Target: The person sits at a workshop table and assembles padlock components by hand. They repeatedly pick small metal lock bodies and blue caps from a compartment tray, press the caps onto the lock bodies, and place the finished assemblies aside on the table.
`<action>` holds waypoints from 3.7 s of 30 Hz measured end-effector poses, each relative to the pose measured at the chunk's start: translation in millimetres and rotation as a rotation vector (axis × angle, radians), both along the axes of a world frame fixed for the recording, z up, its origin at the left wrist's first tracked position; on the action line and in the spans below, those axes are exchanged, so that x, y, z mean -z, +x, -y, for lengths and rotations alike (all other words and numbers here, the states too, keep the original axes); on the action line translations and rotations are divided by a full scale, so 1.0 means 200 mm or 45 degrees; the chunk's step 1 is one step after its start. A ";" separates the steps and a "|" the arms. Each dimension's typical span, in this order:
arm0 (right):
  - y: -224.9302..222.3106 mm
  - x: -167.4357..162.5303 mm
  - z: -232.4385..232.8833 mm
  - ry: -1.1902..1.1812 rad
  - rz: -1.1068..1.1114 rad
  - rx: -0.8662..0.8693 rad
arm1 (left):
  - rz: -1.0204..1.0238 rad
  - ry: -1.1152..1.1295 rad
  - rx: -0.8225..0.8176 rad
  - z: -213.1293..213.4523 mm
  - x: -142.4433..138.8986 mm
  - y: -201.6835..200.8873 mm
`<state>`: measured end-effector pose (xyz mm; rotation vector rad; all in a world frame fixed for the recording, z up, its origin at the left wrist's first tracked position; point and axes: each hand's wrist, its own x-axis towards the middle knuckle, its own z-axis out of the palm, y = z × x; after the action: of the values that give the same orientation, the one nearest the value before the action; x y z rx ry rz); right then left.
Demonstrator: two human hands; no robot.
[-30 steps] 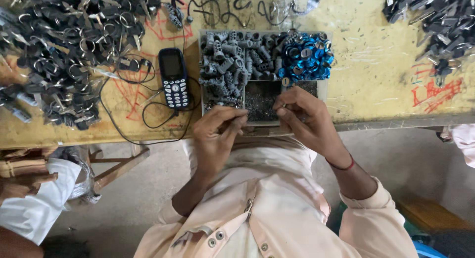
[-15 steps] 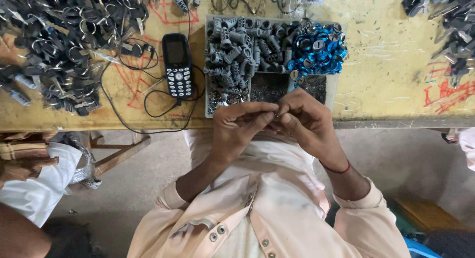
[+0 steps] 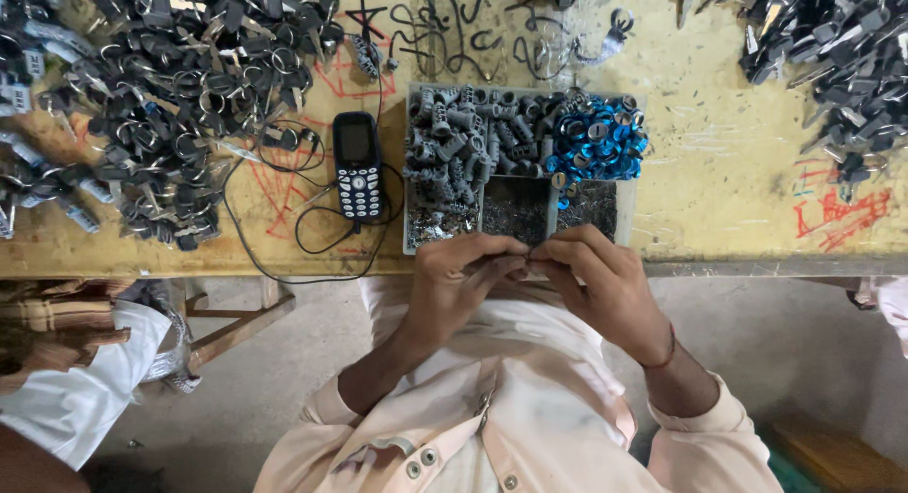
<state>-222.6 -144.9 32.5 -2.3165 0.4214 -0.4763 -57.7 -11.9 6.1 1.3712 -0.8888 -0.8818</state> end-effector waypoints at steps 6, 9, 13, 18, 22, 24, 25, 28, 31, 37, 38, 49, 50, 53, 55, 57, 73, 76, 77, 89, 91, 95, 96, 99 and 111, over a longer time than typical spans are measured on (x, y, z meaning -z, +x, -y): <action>0.02 0.02 0.05 1.820 0.011 0.203 | -0.723 0.193 0.196 0.00 0.03 0.01; -0.03 -0.04 0.14 1.188 -0.221 0.082 | -0.591 0.069 0.137 0.01 0.07 0.01; -0.08 -0.08 0.24 -0.354 -0.647 0.029 | -0.501 0.040 0.174 0.02 0.14 0.04; -0.06 0.00 0.26 -0.441 -0.791 0.044 | -0.364 0.003 0.240 0.03 0.15 0.06; -0.09 0.05 0.25 -0.216 -0.549 0.231 | -0.372 0.066 0.198 0.02 0.13 0.05; -0.12 0.05 0.25 -0.076 -0.494 0.348 | -0.457 0.092 0.200 0.02 0.11 0.03; -0.13 0.05 0.25 0.094 -0.440 0.350 | -0.400 0.085 0.180 0.02 0.11 0.03; -0.13 0.03 0.21 0.764 -0.155 0.360 | -0.298 0.072 0.135 0.02 0.10 -0.01; -0.08 0.01 0.08 1.003 0.206 0.326 | -0.503 0.059 0.091 0.04 0.10 -0.06; -0.01 0.03 -0.10 0.374 0.155 0.303 | -0.980 0.132 -0.004 0.04 0.07 -0.09; -0.02 0.03 -0.09 0.455 0.132 0.310 | -1.018 0.142 0.028 0.03 0.07 -0.09; -0.05 0.10 -0.09 0.802 0.173 0.292 | -0.754 0.069 0.069 -0.01 0.08 -0.09; -0.06 0.11 -0.09 0.820 0.160 0.303 | -0.730 0.055 0.055 0.00 0.07 -0.10; -0.07 0.15 -0.09 0.964 0.175 0.337 | -0.654 0.072 0.025 -0.01 0.06 -0.12; -0.07 0.18 -0.10 0.994 0.227 0.335 | -0.514 0.057 -0.007 -0.01 0.05 -0.13; -0.07 0.19 -0.11 0.938 0.305 0.320 | -0.283 0.013 -0.047 0.00 0.05 -0.13; 0.00 0.03 0.02 0.806 0.132 0.012 | -0.906 0.148 0.338 -0.08 0.10 0.02; 0.16 -0.04 0.04 0.073 0.051 0.262 | -0.968 0.090 0.227 -0.08 0.15 0.02; 0.23 -0.05 0.05 0.027 -0.031 0.301 | -0.968 0.091 0.215 -0.08 0.16 0.01; 0.08 -0.07 -0.01 0.158 -0.291 0.087 | -0.936 -0.048 0.254 -0.12 0.13 0.05; 0.01 -0.03 -0.06 0.321 -0.139 0.015 | -0.976 -0.138 0.315 -0.10 0.13 0.06; 0.00 0.08 -0.09 1.174 0.297 0.159 | -1.010 -0.316 0.429 -0.06 0.11 0.07; 0.00 0.10 -0.09 1.366 0.414 0.128 | -1.037 -0.312 0.442 -0.06 0.10 0.07; 0.00 0.10 -0.09 1.178 0.223 0.162 | -1.139 -0.357 0.439 -0.04 0.10 0.07; 0.06 -0.06 -0.09 0.090 0.070 0.234 | -0.702 0.215 0.012 -0.03 0.04 -0.01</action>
<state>-209.6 -126.1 44.0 -2.2015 0.6178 -0.6024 -59.7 -6.5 -2.7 1.1727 -0.4027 -1.2837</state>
